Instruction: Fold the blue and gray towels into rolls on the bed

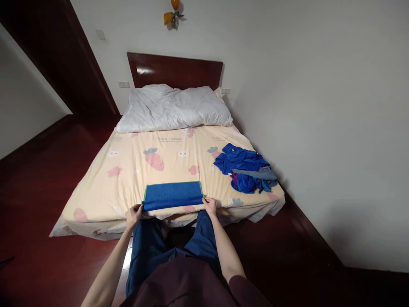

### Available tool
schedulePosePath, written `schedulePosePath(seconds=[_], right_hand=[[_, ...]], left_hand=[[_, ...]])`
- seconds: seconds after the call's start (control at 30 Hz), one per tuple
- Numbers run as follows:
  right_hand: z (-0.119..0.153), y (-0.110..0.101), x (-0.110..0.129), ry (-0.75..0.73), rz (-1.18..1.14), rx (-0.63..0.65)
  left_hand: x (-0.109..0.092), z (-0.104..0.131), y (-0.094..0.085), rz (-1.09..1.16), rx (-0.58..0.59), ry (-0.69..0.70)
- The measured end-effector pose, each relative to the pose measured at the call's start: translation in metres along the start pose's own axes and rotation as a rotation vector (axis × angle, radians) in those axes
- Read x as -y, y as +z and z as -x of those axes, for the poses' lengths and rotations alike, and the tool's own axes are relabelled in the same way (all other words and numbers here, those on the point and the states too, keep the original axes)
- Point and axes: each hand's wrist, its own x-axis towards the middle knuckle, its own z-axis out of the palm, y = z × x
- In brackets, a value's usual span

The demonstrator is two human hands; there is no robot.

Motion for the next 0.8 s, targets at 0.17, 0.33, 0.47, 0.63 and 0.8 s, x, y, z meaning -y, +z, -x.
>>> schedulePosePath(seconds=[0.17,0.33,0.47,0.63,0.8], right_hand=[[-0.001,-0.002,0.008,0.032,0.045,-0.006],[-0.006,-0.001,0.013,0.043,0.098,-0.019],[-0.01,0.003,0.015,0.053,0.12,-0.05],[-0.004,0.005,0.024,0.018,0.122,-0.139],[0.006,-0.008,0.036,-0.277,0.115,-0.118]], left_hand=[[0.0,-0.001,0.001,-0.013,-0.007,0.008],[0.0,0.0,0.004,-0.025,0.003,0.041],[-0.003,0.002,0.003,-0.032,0.025,0.073],[-0.009,0.012,-0.008,-0.123,-0.042,0.29],[-0.013,0.019,-0.022,-0.123,0.142,0.587]])
